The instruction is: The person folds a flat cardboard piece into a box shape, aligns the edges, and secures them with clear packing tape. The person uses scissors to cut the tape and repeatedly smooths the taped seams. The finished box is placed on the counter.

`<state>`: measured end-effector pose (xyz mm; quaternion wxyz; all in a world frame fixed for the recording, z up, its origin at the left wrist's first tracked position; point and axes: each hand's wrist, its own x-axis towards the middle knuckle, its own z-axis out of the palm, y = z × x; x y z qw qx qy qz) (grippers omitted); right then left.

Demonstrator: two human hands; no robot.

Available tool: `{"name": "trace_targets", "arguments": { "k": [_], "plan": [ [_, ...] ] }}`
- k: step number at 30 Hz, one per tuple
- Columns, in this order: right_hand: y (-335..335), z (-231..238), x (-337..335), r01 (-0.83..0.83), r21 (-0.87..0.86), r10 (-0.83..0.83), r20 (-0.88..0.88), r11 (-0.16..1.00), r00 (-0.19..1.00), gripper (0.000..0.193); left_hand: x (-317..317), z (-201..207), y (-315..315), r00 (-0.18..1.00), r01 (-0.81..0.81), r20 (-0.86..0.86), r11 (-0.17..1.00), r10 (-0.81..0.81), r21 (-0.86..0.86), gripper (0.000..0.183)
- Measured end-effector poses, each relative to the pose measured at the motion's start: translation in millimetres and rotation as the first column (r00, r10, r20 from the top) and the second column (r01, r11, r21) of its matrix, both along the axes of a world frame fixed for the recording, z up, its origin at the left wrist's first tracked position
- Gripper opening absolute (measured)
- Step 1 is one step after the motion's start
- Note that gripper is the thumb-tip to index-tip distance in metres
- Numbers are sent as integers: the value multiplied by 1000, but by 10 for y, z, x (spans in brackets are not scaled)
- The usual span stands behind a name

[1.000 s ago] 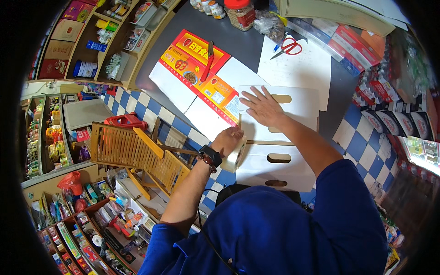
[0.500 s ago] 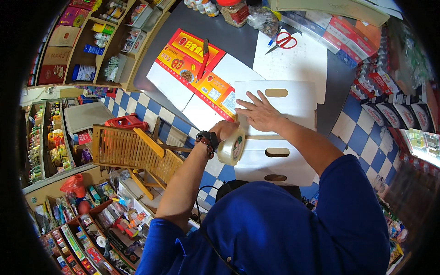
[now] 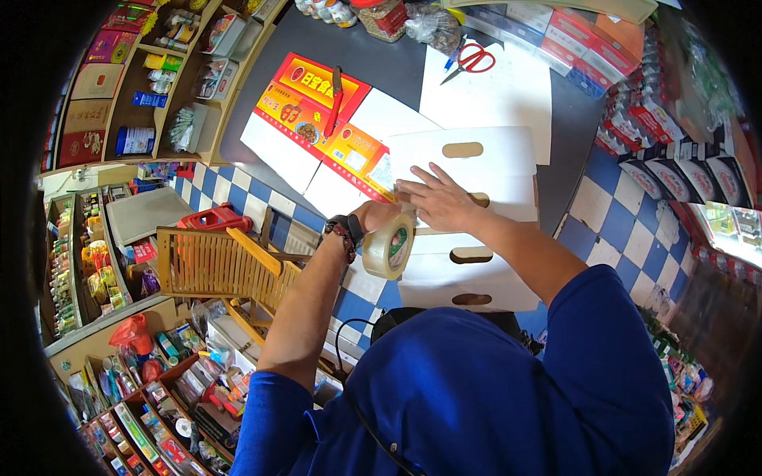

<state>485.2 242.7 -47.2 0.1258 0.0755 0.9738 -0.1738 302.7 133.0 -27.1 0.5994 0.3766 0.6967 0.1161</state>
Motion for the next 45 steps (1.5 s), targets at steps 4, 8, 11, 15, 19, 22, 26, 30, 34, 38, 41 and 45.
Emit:
{"name": "trace_targets", "arguments": {
  "k": [4, 8, 11, 15, 19, 22, 26, 30, 34, 38, 41, 45],
  "plan": [
    [-115, 62, 63, 30, -61, -28, 30, 998, 999, 52, -36, -79, 31, 997, 67, 47, 998, -68, 11, 27],
    [-433, 95, 177, 141, -164, -127, 90, 976, 988, 58, -111, -171, 76, 804, 577, -288, 800, -520, 165, 36],
    [-874, 187, 369, 498, -189, -507, 2, 846, 862, 62, -145, -139, 44, 771, 611, -269, 790, -578, 54, 45],
    [-1084, 289, 820, 204, -201, -239, -169, 958, 956, 69, -134, -38, -3, 851, 485, -237, 875, -469, 6, 49],
    [-991, 119, 837, 216, -78, -225, -135, 973, 965, 72, -126, -37, -30, 969, 245, -32, 970, -244, 1, 39],
    [-898, -71, 644, 335, -75, -343, -180, 939, 922, 75, -37, -69, -48, 941, -291, 99, 924, 323, -246, 39],
    [-907, -135, 594, 348, -38, -348, -198, 937, 916, 73, 221, 118, -249, 836, -465, 291, 882, 465, -74, 48],
    [-909, -113, 579, 386, -73, -393, -176, 920, 903, 70, 683, 489, -645, 719, -692, 165, 719, 675, 71, 73],
    [-860, -139, 426, 396, -185, -434, -261, 899, 862, 64, 814, 555, -663, 770, -623, -18, 758, 637, 195, 66],
    [-750, -165, 274, 379, 52, -355, -250, 924, 901, 57, 627, 359, -541, 775, -628, 20, 766, 632, 135, 60],
    [-637, -186, 178, 428, -59, -422, -324, 902, 846, 59, 581, 265, -603, 777, -629, 68, 774, 625, 78, 57],
    [-596, -201, 81, 374, 55, -339, -316, 926, 886, 56, 599, 317, -732, 758, -646, 83, 762, 647, -42, 52]
  ]
}}
